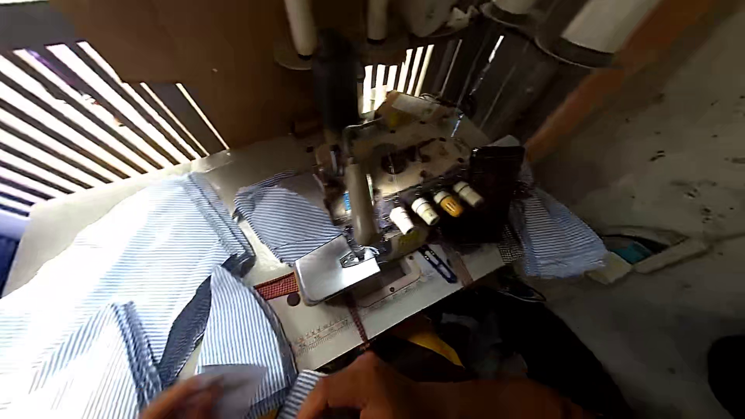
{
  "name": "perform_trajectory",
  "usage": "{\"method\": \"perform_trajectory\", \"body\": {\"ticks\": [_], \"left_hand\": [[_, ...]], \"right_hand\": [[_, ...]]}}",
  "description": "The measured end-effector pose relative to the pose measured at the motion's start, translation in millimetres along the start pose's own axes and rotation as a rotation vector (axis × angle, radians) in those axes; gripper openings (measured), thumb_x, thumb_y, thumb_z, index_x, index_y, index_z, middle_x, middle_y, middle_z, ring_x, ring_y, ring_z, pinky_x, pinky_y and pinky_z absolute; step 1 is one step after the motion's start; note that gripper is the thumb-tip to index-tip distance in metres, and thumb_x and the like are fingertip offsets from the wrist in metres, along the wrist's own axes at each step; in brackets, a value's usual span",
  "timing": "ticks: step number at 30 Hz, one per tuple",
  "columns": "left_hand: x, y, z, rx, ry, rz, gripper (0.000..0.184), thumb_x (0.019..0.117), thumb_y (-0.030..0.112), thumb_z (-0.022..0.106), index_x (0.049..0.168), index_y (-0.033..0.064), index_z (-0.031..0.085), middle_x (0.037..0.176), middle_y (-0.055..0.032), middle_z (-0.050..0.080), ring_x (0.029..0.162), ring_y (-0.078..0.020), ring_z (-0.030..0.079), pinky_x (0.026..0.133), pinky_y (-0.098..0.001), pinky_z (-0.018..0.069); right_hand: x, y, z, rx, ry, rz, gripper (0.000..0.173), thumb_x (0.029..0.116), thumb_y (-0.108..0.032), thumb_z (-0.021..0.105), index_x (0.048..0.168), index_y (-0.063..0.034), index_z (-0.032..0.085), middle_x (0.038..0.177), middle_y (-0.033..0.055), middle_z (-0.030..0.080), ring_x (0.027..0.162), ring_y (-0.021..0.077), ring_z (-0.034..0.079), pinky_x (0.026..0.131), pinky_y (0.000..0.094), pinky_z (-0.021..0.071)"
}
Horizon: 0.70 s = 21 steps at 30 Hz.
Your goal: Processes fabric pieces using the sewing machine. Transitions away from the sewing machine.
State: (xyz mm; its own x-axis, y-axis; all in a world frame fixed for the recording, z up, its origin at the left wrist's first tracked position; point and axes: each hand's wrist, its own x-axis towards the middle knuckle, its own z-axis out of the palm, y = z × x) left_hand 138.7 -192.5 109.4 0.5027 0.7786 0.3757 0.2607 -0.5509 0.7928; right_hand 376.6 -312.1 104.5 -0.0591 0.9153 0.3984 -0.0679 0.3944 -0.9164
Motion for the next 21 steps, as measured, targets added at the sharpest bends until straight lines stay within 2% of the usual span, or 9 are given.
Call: {"method": "perform_trajectory", "body": {"ticks": [1, 2, 4, 6, 8, 10, 13, 14, 21], "left_hand": [[1.0, 18.2, 32.1, -0.145, -0.072, -0.046, 0.018, 0.1056, 0.015, 0.057, 0.118, 0.0189, 0.069, 0.107, 0.015, 0.074, 0.095, 0.0055, 0.068, 0.085, -0.0183, 0.0574], [0.6, 30.1, 61.1, -0.279, -0.124, -0.094, 0.02, 0.1059, 0.018, 0.056, 0.118, 0.0239, 0.07, 0.107, 0.0187, 0.073, 0.094, 0.0076, 0.067, 0.084, -0.0159, 0.057], [-5.9, 38.4, 105.7, -0.541, -0.144, -0.182, 0.019, 0.1037, 0.02, 0.06, 0.118, 0.0248, 0.072, 0.1, 0.015, 0.074, 0.087, 0.0043, 0.068, 0.078, -0.0164, 0.0577], [-9.4, 41.5, 128.8, -0.682, -0.155, -0.235, 0.022, 0.1026, 0.021, 0.061, 0.122, 0.0241, 0.071, 0.102, 0.0109, 0.077, 0.089, 0.0009, 0.071, 0.081, -0.0188, 0.0594], [-8.0, 45.9, 137.6, -0.749, -0.221, -0.246, 0.026, 0.1047, 0.024, 0.057, 0.127, 0.021, 0.071, 0.108, 0.0067, 0.077, 0.094, -0.0023, 0.072, 0.086, -0.022, 0.0592], [-2.2, 52.5, 140.9, -0.69, -0.27, -0.204, 0.026, 0.103, 0.026, 0.061, 0.125, 0.0188, 0.071, 0.107, 0.0059, 0.077, 0.093, -0.003, 0.073, 0.084, -0.0222, 0.0606], [8.1, 56.6, 143.3, -0.387, -0.213, -0.113, 0.014, 0.1018, 0.023, 0.064, 0.104, 0.0142, 0.075, 0.086, 0.0083, 0.075, 0.072, 0.0023, 0.068, 0.067, -0.016, 0.0583], [13.3, 55.0, 141.6, -0.327, -0.199, -0.104, 0.016, 0.1021, 0.022, 0.063, 0.1, 0.0128, 0.075, 0.082, 0.0085, 0.074, 0.069, 0.003, 0.067, 0.064, -0.0154, 0.0573], [40.6, 45.6, 131.4, -0.428, -0.191, -0.279, 0.01, 0.0921, 0.017, 0.075, 0.09, 0.009, 0.08, 0.079, 0.0007, 0.075, 0.069, -0.0043, 0.069, 0.066, -0.0209, 0.0588]], "right_hand": [[-7.2, -1.5, -3.9, -0.062, 0.023, -0.045, 0.017, 0.1003, -0.005, 0.062, 0.104, 0.0079, 0.072, 0.092, 0.0152, 0.075, 0.084, 0.0135, 0.072, 0.079, 0.0276, 0.0581], [-14.1, -0.7, -8.0, -0.14, 0.073, -0.07, 0.016, 0.1002, -0.006, 0.062, 0.103, 0.0052, 0.074, 0.092, 0.0136, 0.076, 0.085, 0.0132, 0.073, 0.079, 0.0276, 0.0587], [-26.9, 5.6, -17.7, -0.298, 0.23, -0.053, 0.014, 0.099, -0.007, 0.065, 0.105, -0.0002, 0.075, 0.094, 0.0095, 0.077, 0.085, 0.0106, 0.074, 0.077, 0.0265, 0.0605], [-36.5, 9.9, -31.5, -0.364, 0.363, 0.029, 0.019, 0.0983, -0.01, 0.067, 0.115, -0.0023, 0.072, 0.091, 0.0063, 0.076, 0.079, 0.007, 0.072, 0.071, 0.0242, 0.0603], [-44.8, 8.8, -43.2, -0.359, 0.446, 0.125, 0.031, 0.0976, -0.017, 0.069, 0.126, -0.0027, 0.068, 0.071, 0.0038, 0.068, 0.058, 0.0056, 0.06, 0.055, 0.0227, 0.0523], [-52.0, 6.8, -52.6, -0.296, 0.436, 0.192, 0.037, 0.0982, -0.02, 0.069, 0.131, -0.0029, 0.065, 0.066, 0.0029, 0.065, 0.054, 0.0046, 0.056, 0.052, 0.022, 0.0502], [-61.2, 9.2, -62.1, -0.212, 0.365, 0.213, 0.025, 0.0974, -0.015, 0.07, 0.119, -0.0014, 0.069, 0.084, 0.004, 0.074, 0.07, 0.0032, 0.067, 0.067, 0.021, 0.0585], [-63.7, 11.7, -64.6, -0.218, 0.358, 0.22, 0.022, 0.0969, -0.016, 0.071, 0.114, -0.0016, 0.07, 0.085, 0.0032, 0.074, 0.072, 0.0027, 0.068, 0.068, 0.0203, 0.0587], [-72.7, 26.2, -72.4, -0.461, 0.467, 0.23, 0.018, 0.0926, -0.03, 0.076, 0.091, -0.0116, 0.076, 0.082, -0.0057, 0.072, 0.073, -0.002, 0.066, 0.065, 0.0152, 0.0567]]}}
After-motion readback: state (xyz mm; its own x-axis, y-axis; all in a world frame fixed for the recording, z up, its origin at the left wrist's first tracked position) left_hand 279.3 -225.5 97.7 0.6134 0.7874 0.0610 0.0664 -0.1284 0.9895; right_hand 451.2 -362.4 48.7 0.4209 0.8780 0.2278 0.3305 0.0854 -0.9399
